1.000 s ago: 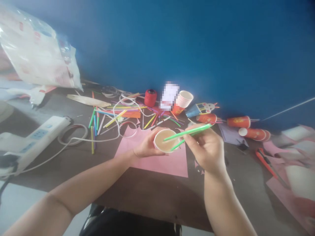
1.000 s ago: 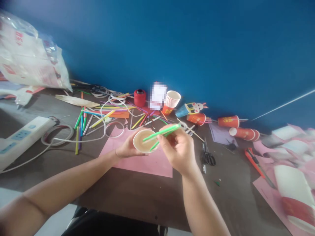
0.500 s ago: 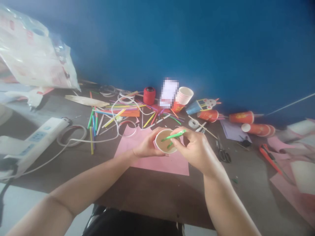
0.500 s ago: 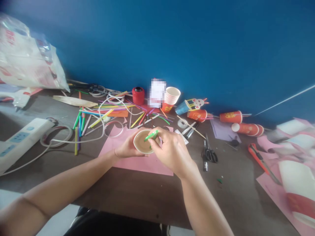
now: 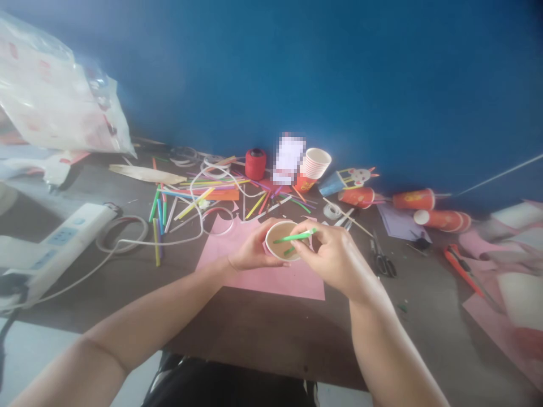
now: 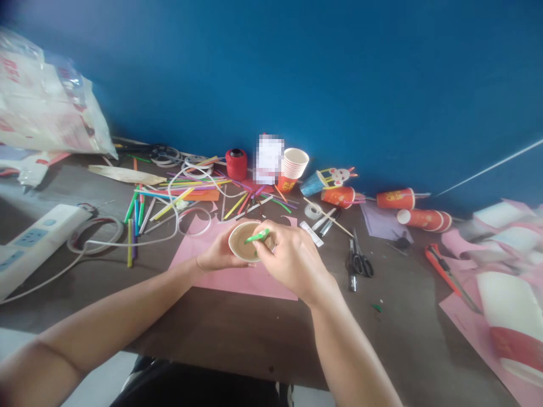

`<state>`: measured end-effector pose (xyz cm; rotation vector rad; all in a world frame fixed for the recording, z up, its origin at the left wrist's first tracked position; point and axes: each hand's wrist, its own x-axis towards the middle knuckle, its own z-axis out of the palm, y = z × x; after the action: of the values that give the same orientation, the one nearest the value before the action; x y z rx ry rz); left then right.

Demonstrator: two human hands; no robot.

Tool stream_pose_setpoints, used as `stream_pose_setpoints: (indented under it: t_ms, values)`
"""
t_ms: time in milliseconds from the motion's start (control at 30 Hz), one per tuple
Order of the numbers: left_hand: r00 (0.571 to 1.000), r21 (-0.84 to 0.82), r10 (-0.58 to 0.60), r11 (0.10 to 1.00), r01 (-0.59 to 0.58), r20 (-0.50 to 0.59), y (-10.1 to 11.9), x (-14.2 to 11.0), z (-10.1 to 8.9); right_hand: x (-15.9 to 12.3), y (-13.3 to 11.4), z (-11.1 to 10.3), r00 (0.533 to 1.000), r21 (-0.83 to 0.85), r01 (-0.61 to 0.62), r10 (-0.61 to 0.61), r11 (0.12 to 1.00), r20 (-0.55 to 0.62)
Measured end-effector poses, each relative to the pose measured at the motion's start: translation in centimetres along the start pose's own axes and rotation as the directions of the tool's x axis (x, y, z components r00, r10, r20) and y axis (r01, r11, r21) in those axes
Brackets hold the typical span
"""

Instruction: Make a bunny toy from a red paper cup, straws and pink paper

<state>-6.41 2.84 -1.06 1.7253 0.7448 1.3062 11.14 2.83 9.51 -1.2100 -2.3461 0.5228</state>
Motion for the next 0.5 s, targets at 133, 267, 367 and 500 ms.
stream_pose_setpoints:
  t_ms: [133,267,367,500]
  values:
    - [0.999,-0.027,-0.029,0.999,0.029,0.014,-0.04,-0.05,0.07,0.03,-0.04,-0.16,1.0,-0.042,-0.002,0.003,0.999,0.024]
    - [1.0,-0.002,0.003,1.0,-0.003,-0.003,-0.16,-0.05,0.12,0.22,-0.24,0.06,0.997,-0.091,-0.066,0.062,0.994,-0.052]
    - [0.998,0.034,0.043,0.999,-0.042,-0.039,-0.3,0.02,0.07,0.29,-0.35,0.29,0.993,-0.069,-0.081,0.075,0.994,-0.089]
    - [0.995,0.084,0.067,0.995,-0.061,-0.079,-0.47,0.14,-0.07,0.2,-0.34,0.51,0.99,-0.065,-0.077,0.069,0.995,-0.125]
